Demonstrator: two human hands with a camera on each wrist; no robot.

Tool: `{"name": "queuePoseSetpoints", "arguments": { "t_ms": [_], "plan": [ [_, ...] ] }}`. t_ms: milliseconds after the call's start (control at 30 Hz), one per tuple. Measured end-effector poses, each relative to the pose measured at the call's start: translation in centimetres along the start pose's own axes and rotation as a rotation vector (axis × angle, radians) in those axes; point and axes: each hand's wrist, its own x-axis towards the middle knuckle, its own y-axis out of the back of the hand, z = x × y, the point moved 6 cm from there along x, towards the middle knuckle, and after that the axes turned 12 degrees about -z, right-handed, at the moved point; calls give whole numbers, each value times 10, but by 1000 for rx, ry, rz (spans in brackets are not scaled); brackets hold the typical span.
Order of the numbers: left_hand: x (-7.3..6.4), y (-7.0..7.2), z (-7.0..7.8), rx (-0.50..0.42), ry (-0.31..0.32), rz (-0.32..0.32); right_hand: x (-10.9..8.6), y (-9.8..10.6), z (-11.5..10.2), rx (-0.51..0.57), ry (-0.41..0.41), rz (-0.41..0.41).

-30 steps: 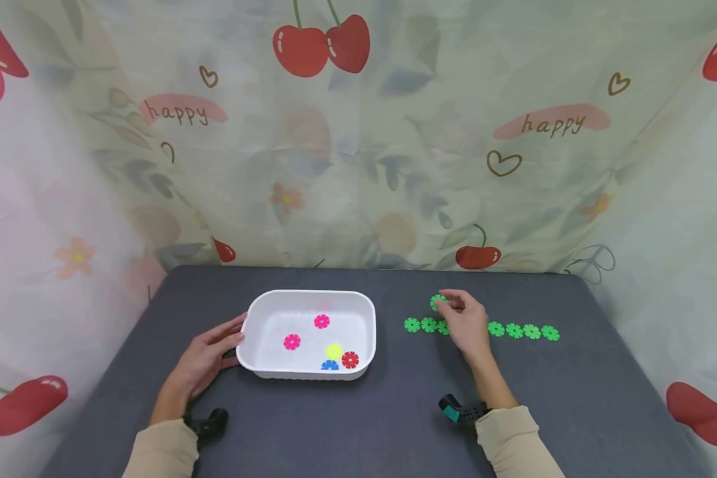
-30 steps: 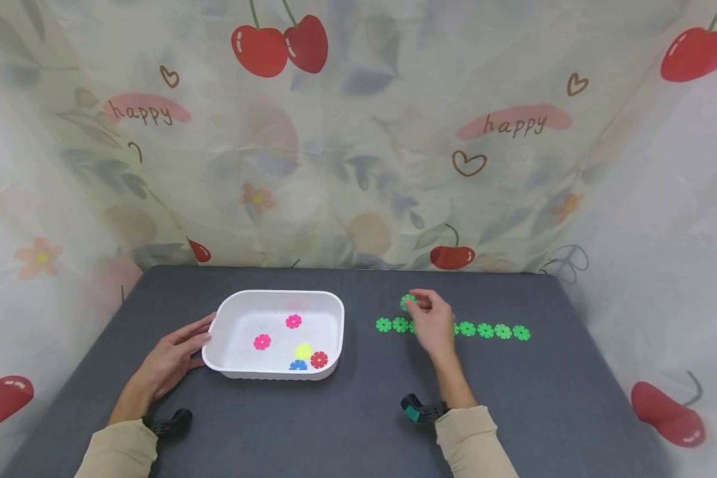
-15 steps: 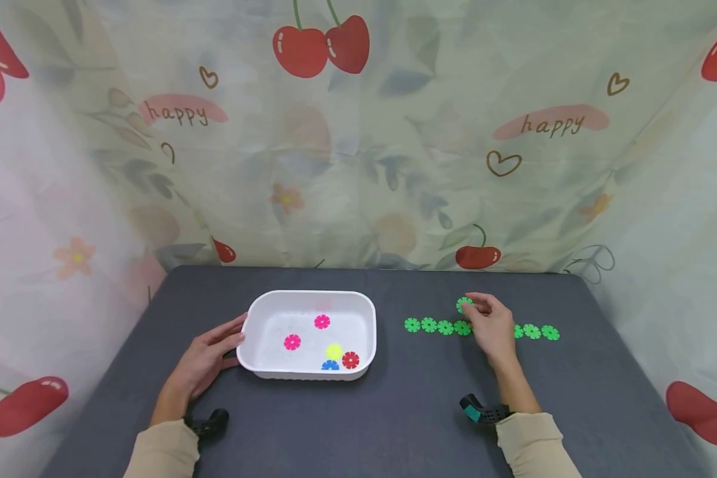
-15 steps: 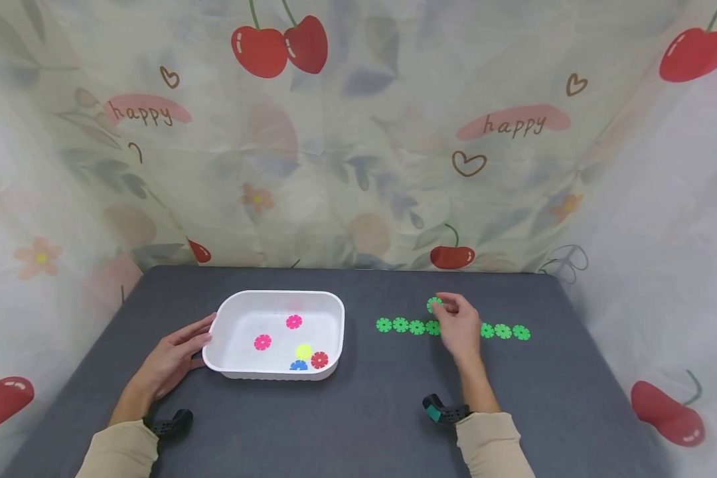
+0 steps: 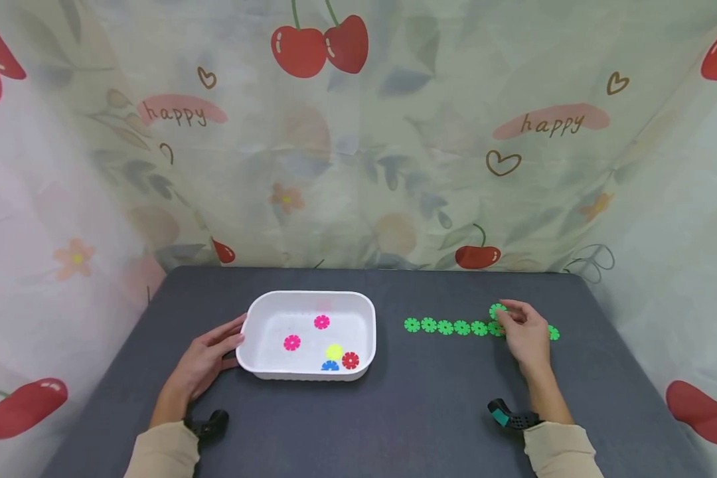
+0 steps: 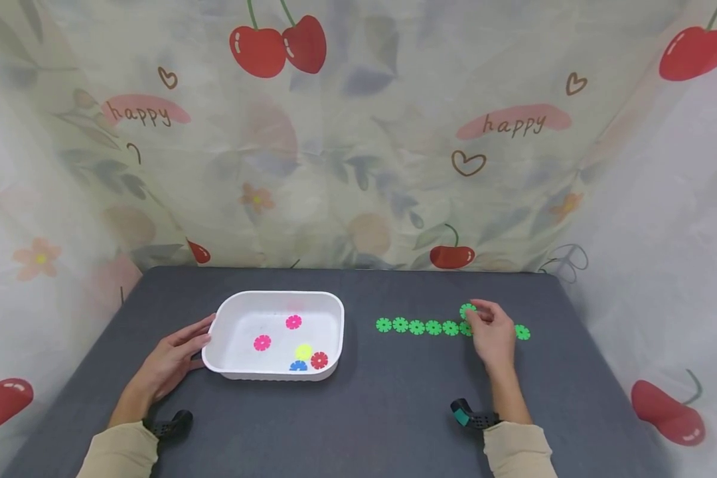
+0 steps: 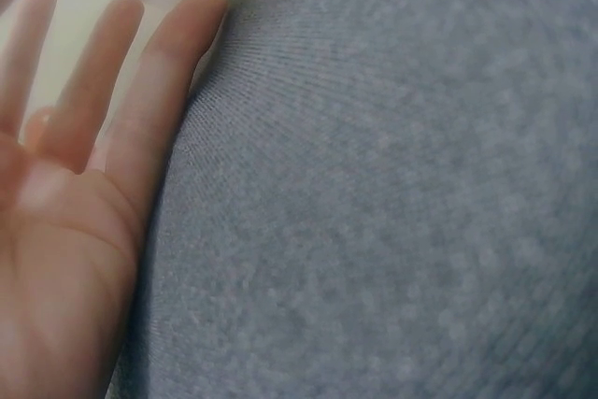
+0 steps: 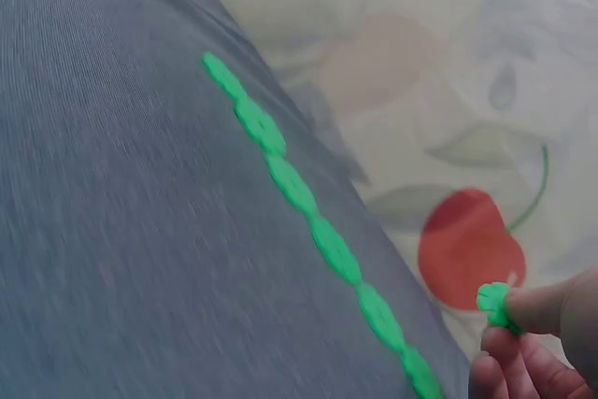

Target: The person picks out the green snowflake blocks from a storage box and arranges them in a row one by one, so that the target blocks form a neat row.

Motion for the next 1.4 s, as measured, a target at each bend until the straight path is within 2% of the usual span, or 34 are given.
{"name": "queuePoseSetpoints", "arguments": {
  "t_ms": [400,633,833,933,1167,1400],
  "plan": [
    [0,1,0,-2,0,-5,1,47,29,-99,-115,85],
    [2,-1,1,11,17,-3,1,75,49,-92,-156,137],
    [-1,-1,2,-10,10,-4,3,96,54,-83,-181,175],
    [-1,-1,2,-6,11,-7,4,106,56,-120,-189,194],
    [-1,0,1,-2,16,-3,5,117,61,-263,-195,174],
    [0,-1,1,-25,-7,-15,6,112,61,-350,-172,133]
  ]
}}
